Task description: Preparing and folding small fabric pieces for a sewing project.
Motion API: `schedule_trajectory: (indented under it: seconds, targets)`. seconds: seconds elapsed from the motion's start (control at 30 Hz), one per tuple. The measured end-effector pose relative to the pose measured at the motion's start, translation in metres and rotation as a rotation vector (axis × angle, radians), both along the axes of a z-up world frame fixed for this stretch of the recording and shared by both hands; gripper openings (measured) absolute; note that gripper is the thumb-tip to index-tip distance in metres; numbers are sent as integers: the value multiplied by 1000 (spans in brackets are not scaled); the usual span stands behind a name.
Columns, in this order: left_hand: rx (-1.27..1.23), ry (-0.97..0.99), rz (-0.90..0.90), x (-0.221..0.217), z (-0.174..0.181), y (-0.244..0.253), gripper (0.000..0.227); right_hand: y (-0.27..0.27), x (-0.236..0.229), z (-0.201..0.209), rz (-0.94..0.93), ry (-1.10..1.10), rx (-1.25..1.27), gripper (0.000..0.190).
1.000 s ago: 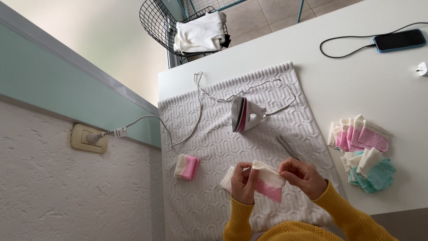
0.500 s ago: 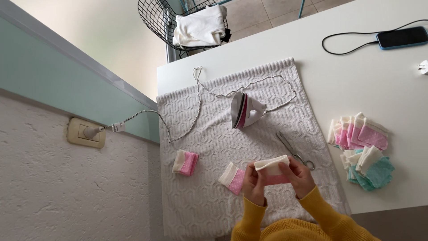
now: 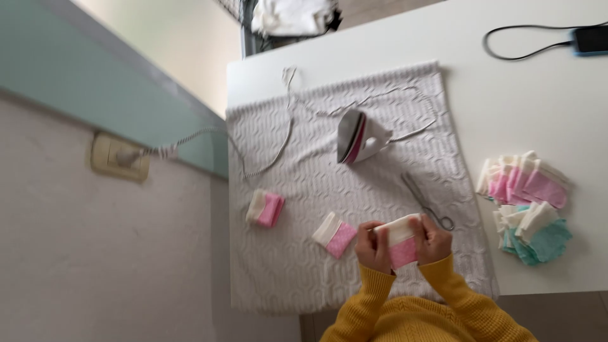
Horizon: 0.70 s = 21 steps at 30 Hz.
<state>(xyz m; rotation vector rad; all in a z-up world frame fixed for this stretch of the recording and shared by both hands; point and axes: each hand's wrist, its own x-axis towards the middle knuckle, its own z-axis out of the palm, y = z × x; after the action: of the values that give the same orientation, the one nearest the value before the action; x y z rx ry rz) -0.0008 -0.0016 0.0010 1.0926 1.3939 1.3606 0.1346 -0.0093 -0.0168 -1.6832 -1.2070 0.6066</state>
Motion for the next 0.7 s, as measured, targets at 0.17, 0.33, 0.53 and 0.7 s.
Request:
schedule_trajectory:
  seconds: [0.17, 0.33, 0.53, 0.7]
  targets:
    - [-115, -35, -69, -37, -78, -16, 19, 14, -21, -77, 186, -78, -37, 28]
    - [-153, 302, 293, -121, -113, -2, 23, 62, -97, -106, 466, -527, 165, 25]
    - [-303, 635, 263, -139, -88, 10, 33, 80, -124, -144, 587, -822, 81, 26]
    - [-6, 812, 137, -115, -78, 22, 43, 81, -125, -147, 610, -796, 171, 24]
